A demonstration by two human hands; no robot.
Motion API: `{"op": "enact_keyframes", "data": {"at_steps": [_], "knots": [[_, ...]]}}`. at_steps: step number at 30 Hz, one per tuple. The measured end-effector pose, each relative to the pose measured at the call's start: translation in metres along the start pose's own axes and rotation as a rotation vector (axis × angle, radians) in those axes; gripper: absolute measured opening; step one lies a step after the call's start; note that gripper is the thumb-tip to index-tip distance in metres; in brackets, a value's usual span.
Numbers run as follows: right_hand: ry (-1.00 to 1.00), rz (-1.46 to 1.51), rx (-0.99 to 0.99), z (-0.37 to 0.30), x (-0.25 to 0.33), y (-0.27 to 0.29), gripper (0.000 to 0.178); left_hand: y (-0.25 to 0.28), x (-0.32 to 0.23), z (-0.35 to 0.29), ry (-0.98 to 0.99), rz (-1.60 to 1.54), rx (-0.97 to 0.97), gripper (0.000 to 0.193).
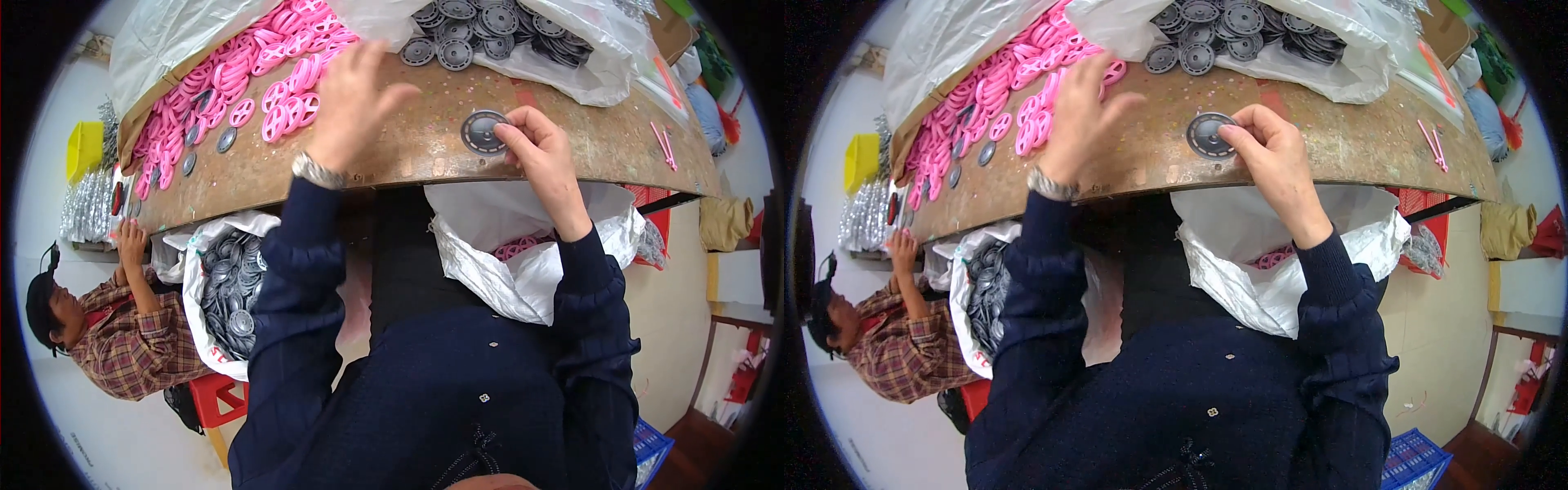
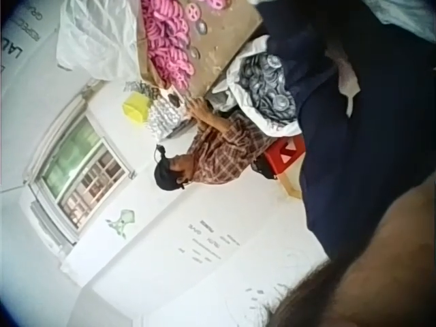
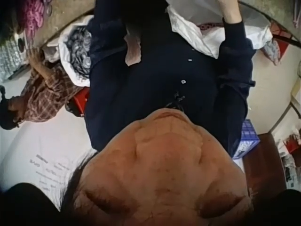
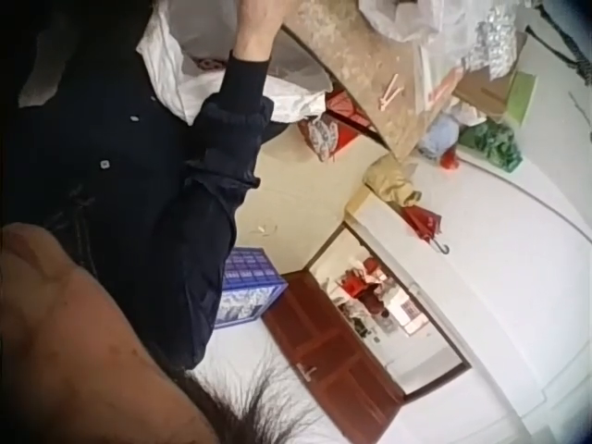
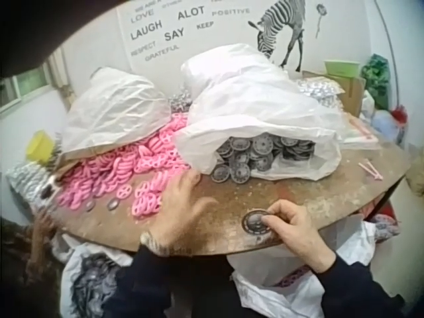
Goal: Assembling plastic toy components by pressing grey rings onto pink wheel frames.
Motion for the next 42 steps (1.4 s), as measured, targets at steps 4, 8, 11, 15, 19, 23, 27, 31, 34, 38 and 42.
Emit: {"op": "enact_keyframes", "data": {"at_steps": [4, 8, 11, 15, 19, 23, 27, 31, 34, 38, 42], "knots": [[-0.018, 0.044, 0.006, -0.005, -0.017, 0.002, 0.011, -0.001, 0.079, 0.012, 0.182, 0.306, 0.048, 0.073], [-0.013, 0.074, 0.017, -0.008, -0.024, -0.002, 0.01, -0.006, 0.136, -0.005, 0.312, 0.238, 0.251, 0.061], [-0.018, 0.09, 0.017, -0.01, -0.024, -0.001, 0.009, -0.012, 0.127, -0.014, 0.231, 0.201, 0.183, 0.05], [-0.026, 0.074, 0.006, -0.012, -0.023, 0.0, 0.008, -0.015, 0.092, -0.02, 0.19, 0.165, 0.169, 0.044], [-0.019, 0.071, 0.015, -0.012, -0.024, -0.003, 0.008, -0.01, 0.071, -0.03, 0.125, 0.148, 0.153, 0.039], [-0.016, 0.089, 0.018, -0.012, -0.027, -0.004, 0.008, -0.006, 0.041, -0.038, 0.081, 0.053, 0.15, 0.038], [-0.013, 0.087, 0.014, -0.012, -0.028, -0.003, 0.008, -0.002, 0.012, -0.048, 0.07, 0.04, 0.16, 0.039], [-0.004, 0.077, 0.008, -0.013, -0.026, -0.005, 0.008, -0.002, -0.006, -0.056, 0.066, 0.023, 0.182, 0.037], [-0.003, 0.077, 0.005, -0.013, -0.026, -0.005, 0.008, -0.003, -0.011, -0.057, 0.047, 0.024, 0.195, 0.036], [-0.005, 0.087, 0.012, -0.012, -0.025, -0.005, 0.008, -0.004, -0.016, -0.057, 0.029, 0.013, 0.177, 0.047], [0.001, 0.086, 0.011, -0.012, -0.026, -0.003, 0.009, -0.003, -0.021, -0.049, 0.09, 0.119, 0.189, 0.073]]}}
Point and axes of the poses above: each hand's wrist, its own z-axis towards the middle knuckle, its own y-axis out of the back of the hand, x = y × z, the point moved 6 cm from there along z, towards the middle knuckle, and after that the axes turned 8 degrees about -z, right-handed, at the moved point
